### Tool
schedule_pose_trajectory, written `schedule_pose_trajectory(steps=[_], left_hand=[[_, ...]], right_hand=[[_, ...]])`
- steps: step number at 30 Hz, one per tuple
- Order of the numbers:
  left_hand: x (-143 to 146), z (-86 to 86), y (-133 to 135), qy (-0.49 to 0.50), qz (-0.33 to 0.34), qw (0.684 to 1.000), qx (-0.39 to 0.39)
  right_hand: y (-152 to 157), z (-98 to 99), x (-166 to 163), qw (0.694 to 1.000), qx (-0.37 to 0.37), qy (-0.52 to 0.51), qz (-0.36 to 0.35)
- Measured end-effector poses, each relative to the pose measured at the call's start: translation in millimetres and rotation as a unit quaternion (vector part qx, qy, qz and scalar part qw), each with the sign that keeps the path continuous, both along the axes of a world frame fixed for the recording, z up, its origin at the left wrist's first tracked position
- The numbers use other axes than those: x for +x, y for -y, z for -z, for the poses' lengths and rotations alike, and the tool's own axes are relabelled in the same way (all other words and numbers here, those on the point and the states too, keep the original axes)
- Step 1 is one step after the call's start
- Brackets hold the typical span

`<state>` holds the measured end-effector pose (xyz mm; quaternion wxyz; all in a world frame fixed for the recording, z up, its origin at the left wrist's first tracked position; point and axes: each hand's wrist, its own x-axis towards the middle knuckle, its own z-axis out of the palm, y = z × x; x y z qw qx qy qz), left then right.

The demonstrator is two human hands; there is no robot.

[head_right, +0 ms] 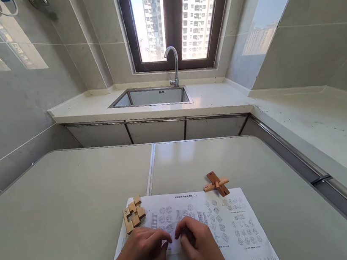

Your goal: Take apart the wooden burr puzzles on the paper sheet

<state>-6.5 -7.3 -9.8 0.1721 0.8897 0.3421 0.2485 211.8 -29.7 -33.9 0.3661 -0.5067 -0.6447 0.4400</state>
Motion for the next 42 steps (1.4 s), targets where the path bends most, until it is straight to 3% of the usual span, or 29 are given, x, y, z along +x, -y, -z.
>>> schedule_pose_trajectory(steps=[5,10,16,19,23,26,28,34,42], left_hand=[[-7,-13.9,-6,0.006,-0.008,0.997,-0.074],[-9,-15.7,-9,0.007,-0.002,0.993,-0.121],[-12,-12.3,-11,0.008,0.000,0.990,-0.143],[-12,-10.5,-11,0.006,0.000,0.991,-0.134],[-11,-8.1,-11,-0.005,0.002,0.995,-0.100],[-11,-6.8,-10,-0.022,0.003,0.997,-0.078],[-11,-6.5,-9,-0.029,0.005,0.997,-0.066],[-9,-6.7,-7,-0.031,0.007,0.999,-0.032],[-7,-5.0,-6,-0.031,0.004,0.999,-0.007]], right_hand=[[0,-0.4,1,1.000,-0.014,-0.001,0.004],[0,-1.8,0,0.999,-0.030,-0.025,0.012],[-3,-6.0,0,0.979,-0.095,-0.173,0.048],[-8,-8.8,4,0.931,-0.167,-0.319,0.062],[-18,-9.3,17,0.818,-0.256,-0.508,0.090],[-27,-7.7,31,0.740,-0.263,-0.607,0.121],[-33,-6.7,41,0.711,-0.253,-0.643,0.129],[-41,-1.7,61,0.717,-0.208,-0.654,0.127],[-43,6.3,58,0.730,-0.195,-0.641,0.135]])
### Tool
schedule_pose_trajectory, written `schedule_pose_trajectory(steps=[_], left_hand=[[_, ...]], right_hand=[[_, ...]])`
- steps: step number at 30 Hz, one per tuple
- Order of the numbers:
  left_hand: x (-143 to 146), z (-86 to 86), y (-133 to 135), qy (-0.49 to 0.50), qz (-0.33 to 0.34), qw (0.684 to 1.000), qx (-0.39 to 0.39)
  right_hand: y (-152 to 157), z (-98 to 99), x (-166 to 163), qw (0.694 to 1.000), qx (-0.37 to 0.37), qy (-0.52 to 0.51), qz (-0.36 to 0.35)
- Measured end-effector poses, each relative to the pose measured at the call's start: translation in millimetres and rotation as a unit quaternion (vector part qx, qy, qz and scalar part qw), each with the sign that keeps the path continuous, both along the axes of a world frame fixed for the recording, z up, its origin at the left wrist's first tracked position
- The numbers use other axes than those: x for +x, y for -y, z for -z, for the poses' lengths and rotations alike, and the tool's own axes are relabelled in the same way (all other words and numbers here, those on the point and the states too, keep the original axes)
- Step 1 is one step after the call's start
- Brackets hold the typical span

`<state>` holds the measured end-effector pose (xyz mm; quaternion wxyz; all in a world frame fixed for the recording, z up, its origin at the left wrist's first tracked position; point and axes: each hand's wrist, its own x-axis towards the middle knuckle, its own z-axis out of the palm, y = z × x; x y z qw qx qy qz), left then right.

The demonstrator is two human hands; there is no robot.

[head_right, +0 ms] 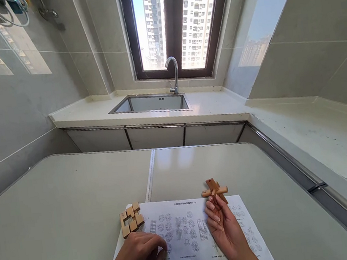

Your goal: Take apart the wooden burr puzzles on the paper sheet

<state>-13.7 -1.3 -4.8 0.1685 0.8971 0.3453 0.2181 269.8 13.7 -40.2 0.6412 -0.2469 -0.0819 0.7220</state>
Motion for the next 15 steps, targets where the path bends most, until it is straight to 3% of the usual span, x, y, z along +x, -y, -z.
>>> schedule_pose_trajectory(steps=[4,7,11,15], left_hand=[[1,1.8,-1,-0.016,-0.003,1.000,0.007],[1,5.9,-1,-0.013,-0.007,1.000,0.014],[1,11.0,0,0.015,-0.037,0.999,0.019],[3,10.4,3,0.065,-0.091,0.993,-0.029]], right_hand=[[4,-5.1,-9,0.997,-0.016,0.074,-0.021],[10,-9.3,-18,0.983,-0.015,0.167,-0.081],[20,-7.3,-30,0.946,0.050,0.285,-0.145],[26,-2.2,-32,0.892,0.127,0.368,-0.230]])
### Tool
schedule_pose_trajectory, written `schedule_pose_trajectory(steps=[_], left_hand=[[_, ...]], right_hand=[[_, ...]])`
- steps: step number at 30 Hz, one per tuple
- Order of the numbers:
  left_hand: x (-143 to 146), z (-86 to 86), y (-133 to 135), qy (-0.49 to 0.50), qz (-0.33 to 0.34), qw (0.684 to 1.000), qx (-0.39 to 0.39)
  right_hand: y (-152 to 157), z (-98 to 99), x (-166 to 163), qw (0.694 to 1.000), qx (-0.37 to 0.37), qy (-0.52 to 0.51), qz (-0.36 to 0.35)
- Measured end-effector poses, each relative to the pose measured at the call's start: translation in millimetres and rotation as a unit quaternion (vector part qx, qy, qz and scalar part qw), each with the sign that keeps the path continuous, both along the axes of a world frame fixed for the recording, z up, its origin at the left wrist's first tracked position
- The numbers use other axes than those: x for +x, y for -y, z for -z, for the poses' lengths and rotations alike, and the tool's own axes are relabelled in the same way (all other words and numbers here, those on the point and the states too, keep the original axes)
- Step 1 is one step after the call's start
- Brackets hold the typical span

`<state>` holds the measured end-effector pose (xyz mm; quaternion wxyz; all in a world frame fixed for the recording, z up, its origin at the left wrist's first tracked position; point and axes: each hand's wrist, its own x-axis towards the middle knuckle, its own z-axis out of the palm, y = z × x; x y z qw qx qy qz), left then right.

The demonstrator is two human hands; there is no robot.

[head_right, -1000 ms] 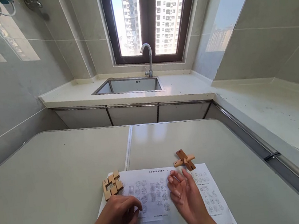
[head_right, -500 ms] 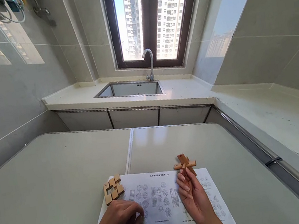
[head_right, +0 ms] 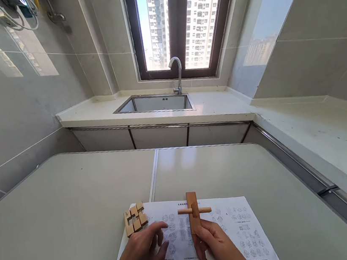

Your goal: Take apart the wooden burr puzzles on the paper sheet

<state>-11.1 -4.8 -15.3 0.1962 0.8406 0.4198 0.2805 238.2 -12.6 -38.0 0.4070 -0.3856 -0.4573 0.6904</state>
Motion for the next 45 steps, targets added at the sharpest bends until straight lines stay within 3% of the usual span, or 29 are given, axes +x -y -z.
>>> schedule_pose_trajectory(steps=[5,9,13,21,26,33,41,45], left_hand=[[-4,-5.5,2,0.112,0.004,0.988,-0.104],[-9,-11.0,2,0.147,0.081,0.963,-0.211],[-7,-10.8,3,0.159,0.139,0.943,-0.258],[1,-8.4,1,0.115,0.030,0.961,-0.249],[0,-12.7,-2,0.102,0.037,0.964,-0.244],[2,-10.1,-1,0.112,0.057,0.981,-0.147],[14,-4.0,6,0.099,0.039,0.980,-0.167],[24,-3.1,12,0.122,0.014,0.983,-0.136]], right_hand=[[7,-16.7,1,0.985,0.053,0.101,-0.126],[11,-38.2,0,0.970,0.076,0.131,-0.190],[12,-43.0,1,0.963,0.079,0.126,-0.226],[8,-26.7,1,0.980,0.042,0.112,-0.157],[6,-17.2,0,0.990,0.014,0.086,-0.113],[4,-13.0,1,0.992,0.018,0.085,-0.093],[8,-18.8,-3,0.988,0.024,0.104,-0.108],[11,-18.8,-5,0.990,0.024,0.095,-0.104]])
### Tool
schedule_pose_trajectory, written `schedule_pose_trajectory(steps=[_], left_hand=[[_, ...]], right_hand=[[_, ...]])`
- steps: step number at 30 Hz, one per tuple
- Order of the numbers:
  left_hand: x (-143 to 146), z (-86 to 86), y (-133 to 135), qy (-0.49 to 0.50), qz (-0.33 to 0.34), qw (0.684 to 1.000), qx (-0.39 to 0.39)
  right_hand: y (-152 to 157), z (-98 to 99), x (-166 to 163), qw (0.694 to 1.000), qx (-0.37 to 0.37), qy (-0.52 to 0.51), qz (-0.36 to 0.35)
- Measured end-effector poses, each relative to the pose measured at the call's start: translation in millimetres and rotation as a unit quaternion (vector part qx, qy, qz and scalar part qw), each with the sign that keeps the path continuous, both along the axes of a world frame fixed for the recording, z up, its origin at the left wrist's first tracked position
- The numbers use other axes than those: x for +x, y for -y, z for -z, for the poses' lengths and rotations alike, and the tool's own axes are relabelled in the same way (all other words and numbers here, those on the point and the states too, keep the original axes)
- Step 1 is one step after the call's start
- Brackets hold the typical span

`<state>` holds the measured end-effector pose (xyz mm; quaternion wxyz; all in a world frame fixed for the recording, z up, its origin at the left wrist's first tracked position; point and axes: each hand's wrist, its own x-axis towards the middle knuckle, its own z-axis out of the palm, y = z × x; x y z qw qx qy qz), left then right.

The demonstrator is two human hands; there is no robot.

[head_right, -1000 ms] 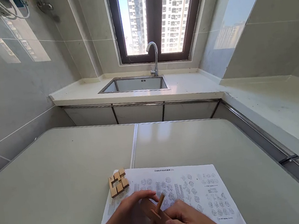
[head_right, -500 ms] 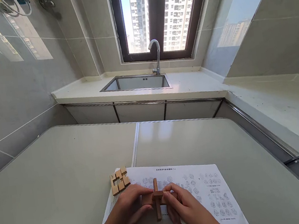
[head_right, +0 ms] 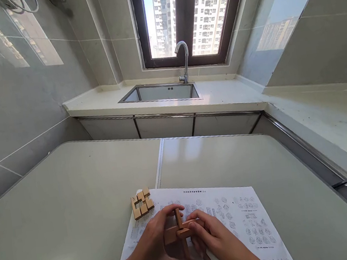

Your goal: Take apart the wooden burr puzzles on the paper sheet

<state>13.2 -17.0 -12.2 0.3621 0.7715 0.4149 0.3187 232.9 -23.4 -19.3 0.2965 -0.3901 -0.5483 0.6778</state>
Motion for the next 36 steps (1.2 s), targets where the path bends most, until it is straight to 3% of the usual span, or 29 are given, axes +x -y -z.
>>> schedule_pose_trajectory(steps=[4,12,22,26,33,36], left_hand=[[3,-2.4,3,0.020,-0.015,0.999,0.047],[1,-12.4,2,0.027,-0.013,0.997,0.066],[3,-8.3,3,0.018,-0.005,0.995,0.101],[4,-6.6,3,0.019,-0.020,0.994,0.102],[1,-8.0,4,0.028,0.013,0.999,0.026],[-1,-6.6,3,0.035,0.028,0.999,-0.008]], right_hand=[[1,1.9,-4,1.000,-0.011,-0.015,0.020],[3,4.5,-5,0.998,-0.025,-0.043,0.029],[1,2.8,6,0.996,-0.048,-0.067,-0.021],[3,-1.1,3,0.997,-0.041,-0.063,0.001],[3,-1.7,4,0.997,-0.050,-0.042,-0.029],[3,-2.4,5,0.999,0.029,0.019,-0.006]])
